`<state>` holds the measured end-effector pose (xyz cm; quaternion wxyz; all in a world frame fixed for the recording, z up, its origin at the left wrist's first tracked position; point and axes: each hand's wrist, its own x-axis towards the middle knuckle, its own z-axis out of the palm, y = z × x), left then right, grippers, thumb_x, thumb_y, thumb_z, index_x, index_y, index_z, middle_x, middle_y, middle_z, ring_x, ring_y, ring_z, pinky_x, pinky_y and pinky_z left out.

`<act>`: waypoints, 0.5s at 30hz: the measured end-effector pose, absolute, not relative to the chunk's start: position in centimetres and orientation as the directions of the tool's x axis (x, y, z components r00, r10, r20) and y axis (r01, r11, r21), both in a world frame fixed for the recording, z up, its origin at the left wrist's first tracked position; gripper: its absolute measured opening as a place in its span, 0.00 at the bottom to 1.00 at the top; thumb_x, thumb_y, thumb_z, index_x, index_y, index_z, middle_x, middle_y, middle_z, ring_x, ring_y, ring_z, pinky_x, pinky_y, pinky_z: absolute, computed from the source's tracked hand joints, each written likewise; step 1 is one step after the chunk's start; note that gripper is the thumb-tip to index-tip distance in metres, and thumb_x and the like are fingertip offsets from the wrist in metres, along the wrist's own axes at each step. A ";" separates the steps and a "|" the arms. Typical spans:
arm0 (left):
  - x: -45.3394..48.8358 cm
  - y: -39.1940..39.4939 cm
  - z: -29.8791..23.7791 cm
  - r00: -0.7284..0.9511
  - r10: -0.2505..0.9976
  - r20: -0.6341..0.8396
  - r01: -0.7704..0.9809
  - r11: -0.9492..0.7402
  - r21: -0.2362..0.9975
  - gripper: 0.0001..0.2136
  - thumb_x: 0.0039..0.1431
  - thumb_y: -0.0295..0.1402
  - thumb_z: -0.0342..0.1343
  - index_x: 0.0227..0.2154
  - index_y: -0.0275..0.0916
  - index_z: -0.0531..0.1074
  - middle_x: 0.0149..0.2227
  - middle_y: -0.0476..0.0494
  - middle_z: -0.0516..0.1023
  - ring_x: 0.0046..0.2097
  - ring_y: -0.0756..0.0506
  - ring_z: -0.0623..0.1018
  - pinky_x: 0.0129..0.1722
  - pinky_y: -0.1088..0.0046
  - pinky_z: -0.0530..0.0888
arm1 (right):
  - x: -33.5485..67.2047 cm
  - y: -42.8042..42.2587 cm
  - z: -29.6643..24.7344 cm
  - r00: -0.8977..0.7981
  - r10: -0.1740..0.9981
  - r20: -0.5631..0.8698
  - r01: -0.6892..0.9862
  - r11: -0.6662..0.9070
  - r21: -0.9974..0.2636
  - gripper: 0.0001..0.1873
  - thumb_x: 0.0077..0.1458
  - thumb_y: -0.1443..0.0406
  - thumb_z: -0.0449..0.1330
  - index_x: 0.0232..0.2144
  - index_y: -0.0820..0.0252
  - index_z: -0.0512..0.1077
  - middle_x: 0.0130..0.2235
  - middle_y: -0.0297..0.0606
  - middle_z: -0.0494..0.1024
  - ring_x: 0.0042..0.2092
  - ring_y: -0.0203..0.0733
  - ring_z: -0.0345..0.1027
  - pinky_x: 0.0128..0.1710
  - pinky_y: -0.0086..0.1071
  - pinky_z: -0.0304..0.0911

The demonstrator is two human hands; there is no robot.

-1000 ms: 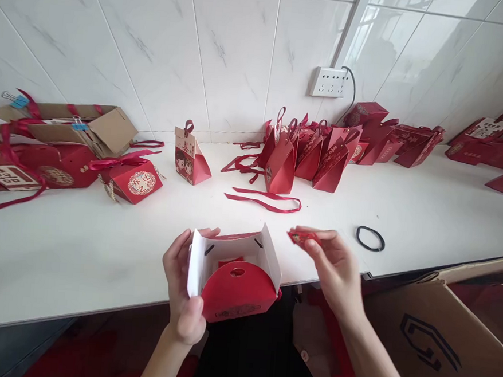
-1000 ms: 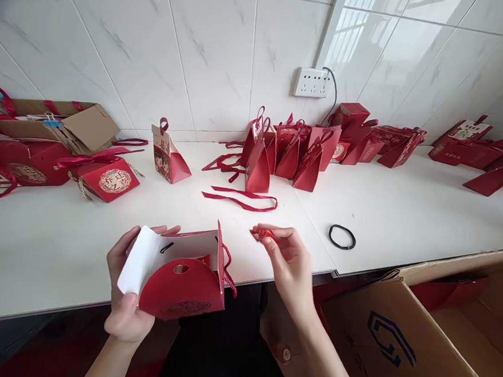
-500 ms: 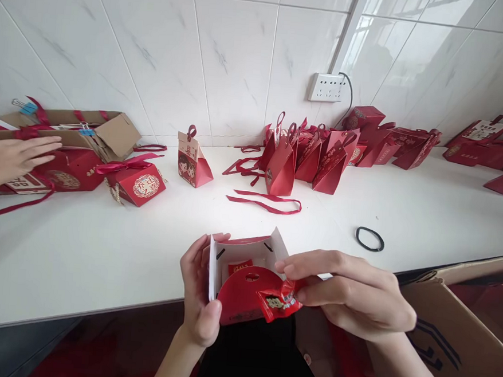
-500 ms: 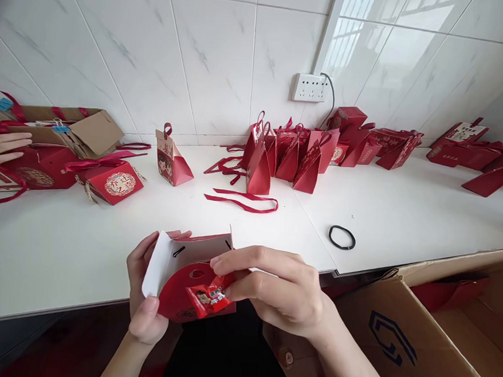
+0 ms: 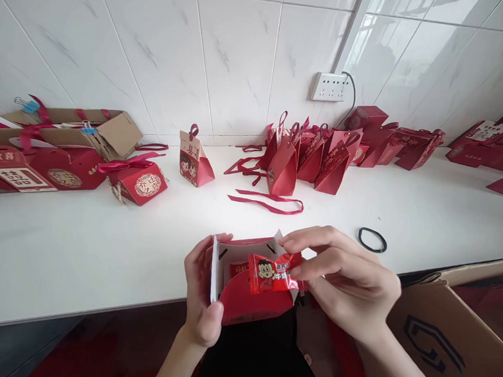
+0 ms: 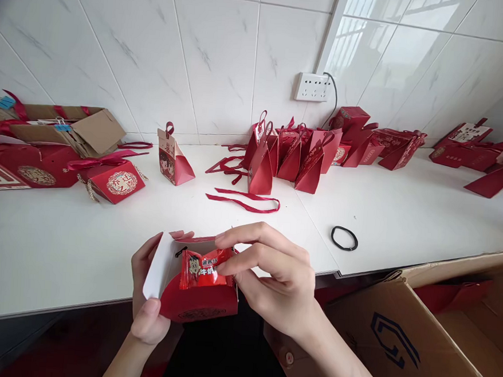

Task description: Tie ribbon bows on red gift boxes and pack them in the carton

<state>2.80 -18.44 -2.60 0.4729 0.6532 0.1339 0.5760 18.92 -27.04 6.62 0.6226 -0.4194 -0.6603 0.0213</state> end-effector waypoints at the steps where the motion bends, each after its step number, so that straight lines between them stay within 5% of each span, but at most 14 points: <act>1: 2.8 -18.5 -2.6 0.301 0.721 0.624 -0.369 -0.516 0.773 0.29 0.55 0.52 0.50 0.57 0.44 0.57 0.55 0.37 0.64 0.56 0.35 0.66 0.55 0.51 0.65 | 18.9 -27.0 6.6 0.131 0.578 0.805 0.519 0.652 -0.552 0.15 0.49 0.82 0.56 0.26 0.60 0.74 0.35 0.39 0.77 0.37 0.41 0.75 0.35 0.37 0.75; 15: 3.0 -18.7 -2.4 0.291 0.727 0.622 -0.381 -0.508 0.773 0.30 0.54 0.52 0.51 0.57 0.44 0.58 0.55 0.38 0.65 0.56 0.37 0.67 0.54 0.56 0.68 | 18.9 -26.9 6.6 0.118 0.553 0.825 0.539 0.662 -0.521 0.15 0.49 0.82 0.56 0.26 0.59 0.74 0.34 0.39 0.77 0.37 0.41 0.75 0.34 0.35 0.74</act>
